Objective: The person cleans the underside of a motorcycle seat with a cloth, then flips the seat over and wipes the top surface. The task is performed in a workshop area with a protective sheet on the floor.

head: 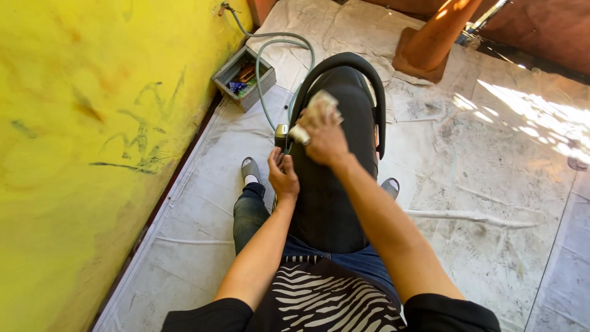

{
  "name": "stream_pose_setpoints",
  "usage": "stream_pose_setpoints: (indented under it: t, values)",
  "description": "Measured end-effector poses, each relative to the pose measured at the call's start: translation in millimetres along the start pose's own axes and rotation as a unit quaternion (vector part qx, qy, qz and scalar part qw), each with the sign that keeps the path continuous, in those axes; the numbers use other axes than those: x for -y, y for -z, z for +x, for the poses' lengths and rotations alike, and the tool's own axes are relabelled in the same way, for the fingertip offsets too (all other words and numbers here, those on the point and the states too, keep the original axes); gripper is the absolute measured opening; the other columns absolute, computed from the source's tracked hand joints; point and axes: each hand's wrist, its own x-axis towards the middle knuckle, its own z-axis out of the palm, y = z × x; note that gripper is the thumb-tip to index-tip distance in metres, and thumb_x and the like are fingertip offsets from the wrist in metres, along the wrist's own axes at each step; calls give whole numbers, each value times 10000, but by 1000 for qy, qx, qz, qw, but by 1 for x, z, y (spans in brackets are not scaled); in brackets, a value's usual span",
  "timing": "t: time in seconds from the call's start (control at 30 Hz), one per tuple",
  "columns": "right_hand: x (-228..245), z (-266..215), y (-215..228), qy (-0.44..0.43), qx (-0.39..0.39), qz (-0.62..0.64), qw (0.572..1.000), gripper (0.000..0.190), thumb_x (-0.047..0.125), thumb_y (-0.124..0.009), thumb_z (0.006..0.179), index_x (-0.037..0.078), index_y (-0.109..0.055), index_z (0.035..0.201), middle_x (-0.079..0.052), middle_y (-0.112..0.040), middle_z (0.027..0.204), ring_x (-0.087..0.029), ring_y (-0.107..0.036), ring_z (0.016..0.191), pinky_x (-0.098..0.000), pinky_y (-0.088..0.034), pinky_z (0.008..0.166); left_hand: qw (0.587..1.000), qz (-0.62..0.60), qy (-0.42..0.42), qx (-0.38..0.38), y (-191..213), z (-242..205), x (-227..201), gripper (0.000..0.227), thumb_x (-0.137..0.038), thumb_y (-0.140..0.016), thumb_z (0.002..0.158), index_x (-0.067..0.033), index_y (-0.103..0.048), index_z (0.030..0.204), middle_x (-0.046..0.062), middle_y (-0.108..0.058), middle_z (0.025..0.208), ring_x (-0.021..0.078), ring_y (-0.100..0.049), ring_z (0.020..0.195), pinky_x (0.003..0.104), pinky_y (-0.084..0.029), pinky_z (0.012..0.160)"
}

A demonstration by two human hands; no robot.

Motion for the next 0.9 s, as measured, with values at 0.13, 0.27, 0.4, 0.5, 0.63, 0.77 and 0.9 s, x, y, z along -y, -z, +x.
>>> stream_pose_setpoints:
  t: [0.13,0.27,0.4,0.5,0.63,0.77,0.9]
  values:
    - [60,-38,-20,85,34,15,996,441,190,-506,786,142,-765,1140,-112,-664,1340,-416,-446,1396,-598,-318,1145,965,-216,143,-38,10,29,33,692,-568,-303,1113,6,-484,1456,269,-522,1467,436,-487,1369,529,-400,1139]
    - [93,-79,-38,199,-83,89,972,257,280,-533,798,153,-753,843,-32,-727,956,-253,-571,1219,-530,-247,1213,987,9,124,-98,42,13,-15,493,-457,-480,1066,-70,-606,1344,197,-640,1355,353,-579,1305,441,-456,1102]
    - [99,-112,-20,266,-103,171,943,238,197,-471,820,102,-682,768,-86,-701,998,-310,-562,1235,-583,-241,1225,992,101,78,-24,49,2,-19,379,-294,-574,1021,-102,-608,1346,188,-649,1343,363,-572,1308,459,-450,1105]
    - [89,-148,-14,260,-91,218,936,384,181,-401,854,142,-698,1093,-11,-677,1197,-234,-532,1325,-530,-212,1261,991,122,45,41,36,0,-34,457,-294,-603,1002,-108,-560,1417,194,-595,1423,361,-530,1351,479,-415,1143]
    - [47,-185,10,226,-60,218,948,427,138,-428,883,176,-655,1243,-18,-636,1335,-239,-474,1413,-506,-193,1250,990,111,-8,89,-3,-6,-41,517,-311,-582,1016,-59,-513,1462,241,-546,1460,413,-500,1371,515,-385,1163]
    - [8,-213,-2,145,-96,158,972,335,228,-535,961,240,-685,1261,19,-643,1393,-238,-424,1480,-478,-233,1234,958,251,-126,59,-23,-18,-29,504,-360,-578,1004,-118,-546,1444,159,-593,1429,357,-599,1268,483,-475,1034]
    - [-29,-191,9,24,-181,114,977,502,18,-598,879,166,-665,1355,-68,-631,1424,-371,-419,1471,-491,-282,1220,945,290,-148,26,-27,-20,-29,451,-353,-525,1025,-165,-550,1434,74,-615,1414,296,-620,1231,451,-509,967]
